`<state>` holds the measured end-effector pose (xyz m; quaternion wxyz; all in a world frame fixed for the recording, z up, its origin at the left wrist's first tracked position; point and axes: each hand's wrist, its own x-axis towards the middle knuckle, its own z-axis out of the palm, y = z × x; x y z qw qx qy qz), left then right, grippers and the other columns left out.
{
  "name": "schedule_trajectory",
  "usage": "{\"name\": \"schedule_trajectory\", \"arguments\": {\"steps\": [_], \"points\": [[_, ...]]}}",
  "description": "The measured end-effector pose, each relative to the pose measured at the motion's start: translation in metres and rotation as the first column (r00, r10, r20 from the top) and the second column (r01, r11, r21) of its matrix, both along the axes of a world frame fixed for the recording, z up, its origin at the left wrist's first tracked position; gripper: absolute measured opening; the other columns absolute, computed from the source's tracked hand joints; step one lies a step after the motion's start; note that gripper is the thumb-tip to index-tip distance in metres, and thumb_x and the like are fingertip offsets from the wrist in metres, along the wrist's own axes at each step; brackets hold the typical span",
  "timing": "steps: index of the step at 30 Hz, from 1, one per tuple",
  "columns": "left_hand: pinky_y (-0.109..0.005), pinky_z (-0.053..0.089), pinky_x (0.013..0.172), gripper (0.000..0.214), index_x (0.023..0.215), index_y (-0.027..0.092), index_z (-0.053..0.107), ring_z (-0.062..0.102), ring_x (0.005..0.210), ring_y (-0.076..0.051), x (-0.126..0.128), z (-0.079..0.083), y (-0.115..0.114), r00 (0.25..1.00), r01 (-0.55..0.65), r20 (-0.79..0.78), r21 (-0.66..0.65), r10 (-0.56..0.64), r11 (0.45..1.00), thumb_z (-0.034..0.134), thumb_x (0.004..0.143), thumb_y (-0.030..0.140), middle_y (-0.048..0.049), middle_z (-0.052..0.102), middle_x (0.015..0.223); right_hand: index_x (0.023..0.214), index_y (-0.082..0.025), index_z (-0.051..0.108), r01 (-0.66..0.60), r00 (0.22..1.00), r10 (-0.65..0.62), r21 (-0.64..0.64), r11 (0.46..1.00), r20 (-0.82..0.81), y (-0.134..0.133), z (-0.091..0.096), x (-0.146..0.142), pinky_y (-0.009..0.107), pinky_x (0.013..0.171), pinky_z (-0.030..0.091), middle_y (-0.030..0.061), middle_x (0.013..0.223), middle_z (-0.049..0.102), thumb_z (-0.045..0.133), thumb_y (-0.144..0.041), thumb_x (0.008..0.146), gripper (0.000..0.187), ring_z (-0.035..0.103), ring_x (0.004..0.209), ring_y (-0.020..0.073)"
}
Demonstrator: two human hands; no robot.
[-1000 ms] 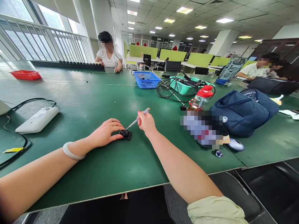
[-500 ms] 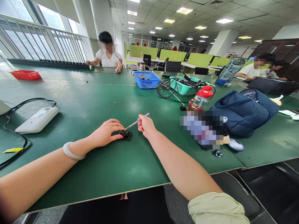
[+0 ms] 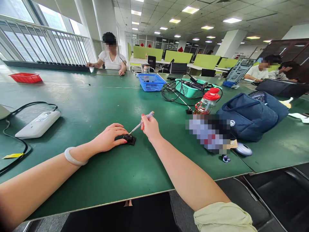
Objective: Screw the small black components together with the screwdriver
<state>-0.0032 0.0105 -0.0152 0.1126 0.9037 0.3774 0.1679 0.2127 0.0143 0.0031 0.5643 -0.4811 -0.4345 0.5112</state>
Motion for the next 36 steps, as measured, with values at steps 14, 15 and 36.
{"name": "schedule_trajectory", "arguments": {"steps": [14,15,36], "points": [[-0.053,0.041,0.11,0.038,0.113,0.027,0.072,0.052,0.125,-0.031,-0.001,0.0,0.0,1.0,-0.004,-0.003,0.021,0.004,1.0,0.057,0.091,0.053,-0.0072,0.072,0.118,0.065,-0.024,0.047,-0.15,0.941,-0.002,0.423,0.893,0.338,-0.02,0.006,0.004,0.027,0.051,0.036,-0.0051,0.05,0.043,0.054,-0.058,0.088,0.042,0.041,0.047,0.0117],[-0.053,0.041,0.11,0.038,0.113,0.027,0.072,0.052,0.125,-0.032,-0.001,0.0,0.0,1.0,-0.004,0.003,0.019,0.004,1.0,0.057,0.091,0.053,-0.0076,0.072,0.118,0.065,-0.024,0.048,-0.168,0.936,0.007,0.43,0.887,0.353,-0.021,0.006,0.004,0.027,0.052,0.036,-0.0048,0.051,0.043,0.054,-0.06,0.088,0.043,0.041,0.048,0.012],[-0.055,0.039,0.111,0.036,0.115,0.028,0.071,0.05,0.128,-0.032,0.001,0.001,-0.002,0.999,-0.033,-0.04,-0.001,0.033,0.999,0.059,0.091,0.051,-0.0061,0.07,0.121,0.063,-0.022,0.045,-0.036,0.999,0.037,0.04,0.999,-0.031,0.003,-0.005,0.0,0.02,0.037,0.023,-0.007,0.038,0.041,0.06,-0.037,0.088,0.033,0.031,0.036,0.0076]]}}
